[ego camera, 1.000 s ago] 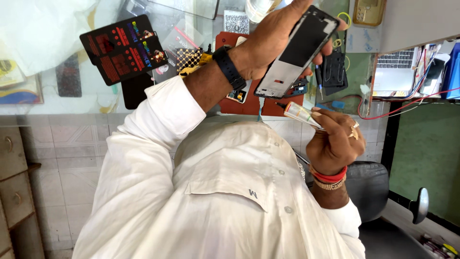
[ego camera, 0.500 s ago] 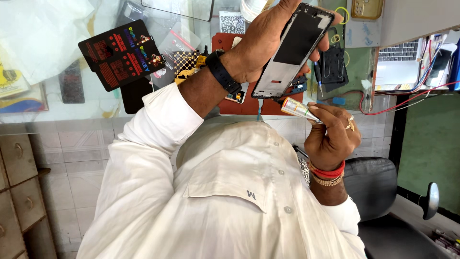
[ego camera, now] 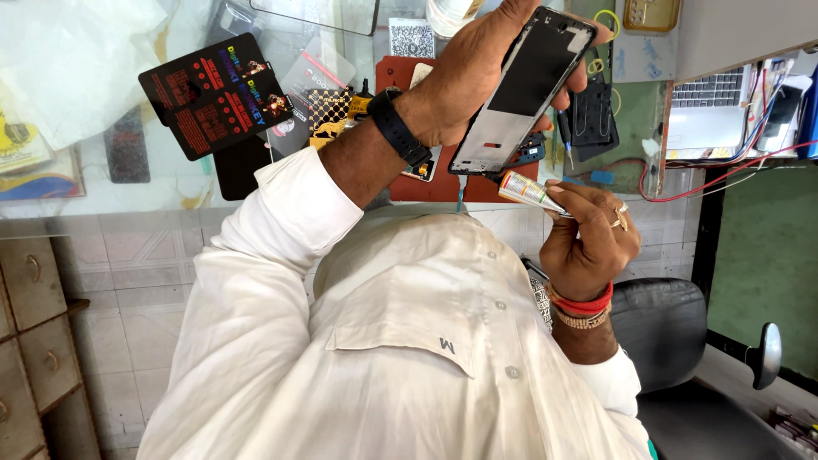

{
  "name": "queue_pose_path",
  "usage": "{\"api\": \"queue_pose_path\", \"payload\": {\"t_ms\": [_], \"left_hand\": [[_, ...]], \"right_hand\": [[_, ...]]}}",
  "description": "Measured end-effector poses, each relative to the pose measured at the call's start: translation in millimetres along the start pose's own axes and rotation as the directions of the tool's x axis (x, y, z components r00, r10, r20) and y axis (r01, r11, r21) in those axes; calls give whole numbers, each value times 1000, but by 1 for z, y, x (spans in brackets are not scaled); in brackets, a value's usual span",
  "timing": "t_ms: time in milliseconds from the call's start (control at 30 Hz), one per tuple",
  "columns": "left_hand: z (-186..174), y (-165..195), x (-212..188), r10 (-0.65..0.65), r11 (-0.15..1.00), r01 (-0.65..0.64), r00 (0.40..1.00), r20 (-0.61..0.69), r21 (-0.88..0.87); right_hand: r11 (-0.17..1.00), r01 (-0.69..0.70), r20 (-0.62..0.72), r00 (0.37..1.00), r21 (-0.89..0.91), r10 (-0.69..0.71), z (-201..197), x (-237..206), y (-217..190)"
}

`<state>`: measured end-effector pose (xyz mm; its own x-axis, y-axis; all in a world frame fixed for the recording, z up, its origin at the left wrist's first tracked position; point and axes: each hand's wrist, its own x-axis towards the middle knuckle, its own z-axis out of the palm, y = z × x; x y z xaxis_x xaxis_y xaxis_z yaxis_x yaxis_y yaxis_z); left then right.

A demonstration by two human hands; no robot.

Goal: The person opens a small adhesive tube, then squeezes and spreads adhesive along the edge of a disassembled smartphone frame, rotating the phone to reach different sides while a customer sits nearby at the counter.

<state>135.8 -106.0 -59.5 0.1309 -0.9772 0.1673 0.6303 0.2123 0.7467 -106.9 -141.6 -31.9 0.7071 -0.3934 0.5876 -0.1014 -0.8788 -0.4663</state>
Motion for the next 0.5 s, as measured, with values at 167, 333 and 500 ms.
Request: {"api": "queue_pose_path", "payload": {"t_ms": [167, 333, 500], "left_hand": [[1, 1, -2, -2, 1000, 2, 999, -37, 16], [2, 3, -4, 5, 999, -4, 1000, -21, 40], [2, 4, -3, 2, 1000, -2, 1000, -10, 17]], "right_hand": [[1000, 9, -4, 1000, -2, -9, 0, -1, 0], [1000, 25, 1, 1000, -3, -25, 0, 0, 1], [999, 34, -9, 999, -20, -34, -1, 0, 2]]}}
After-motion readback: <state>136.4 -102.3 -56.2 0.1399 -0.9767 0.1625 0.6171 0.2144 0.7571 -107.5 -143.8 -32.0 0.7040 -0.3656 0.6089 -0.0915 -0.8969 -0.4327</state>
